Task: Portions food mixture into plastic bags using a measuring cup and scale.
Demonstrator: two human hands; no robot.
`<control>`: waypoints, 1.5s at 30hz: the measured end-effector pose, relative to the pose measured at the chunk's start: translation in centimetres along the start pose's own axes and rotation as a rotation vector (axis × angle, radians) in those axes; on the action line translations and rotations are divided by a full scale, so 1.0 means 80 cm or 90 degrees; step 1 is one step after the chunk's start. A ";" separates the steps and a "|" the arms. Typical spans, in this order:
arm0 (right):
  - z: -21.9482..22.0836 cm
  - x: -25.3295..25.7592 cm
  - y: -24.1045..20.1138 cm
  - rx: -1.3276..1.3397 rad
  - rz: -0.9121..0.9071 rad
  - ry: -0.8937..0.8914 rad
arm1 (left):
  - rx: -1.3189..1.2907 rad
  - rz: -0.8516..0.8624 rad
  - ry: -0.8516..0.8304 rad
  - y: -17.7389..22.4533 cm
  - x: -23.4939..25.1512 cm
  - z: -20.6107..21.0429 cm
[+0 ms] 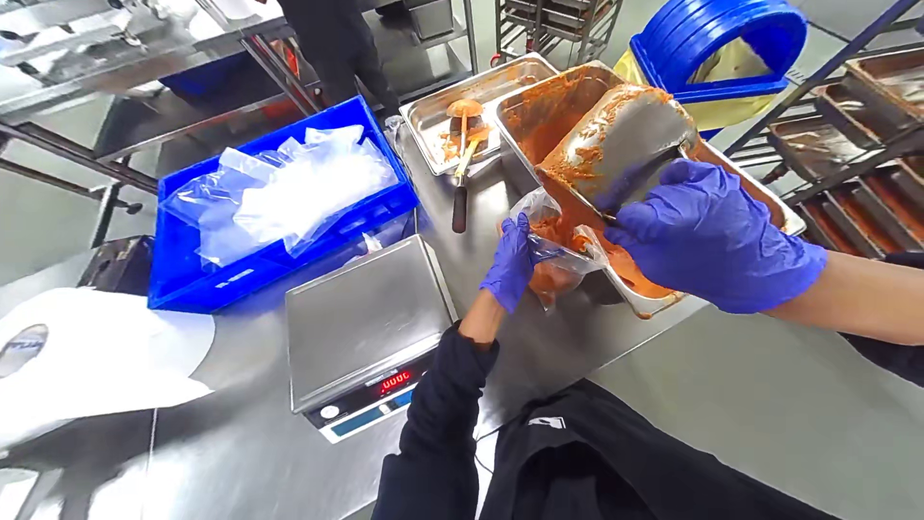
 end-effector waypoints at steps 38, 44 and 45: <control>0.031 0.019 -0.052 -0.048 -0.042 -0.137 | 0.103 0.011 -0.025 0.001 -0.009 -0.015; 0.018 0.028 -0.016 0.010 0.034 -0.123 | 0.007 0.004 -0.030 -0.004 -0.005 -0.013; 0.013 0.028 -0.006 0.042 0.084 -0.127 | -0.004 0.002 -0.032 -0.004 -0.005 -0.014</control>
Point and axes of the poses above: each hand's wrist, its own x-axis towards the middle knuckle, its own z-axis out of the palm, y = z × x, the point moved 7 cm from there along x, towards the middle knuckle, and after that the axes turned 3 degrees about -x, right-handed, at the moved point
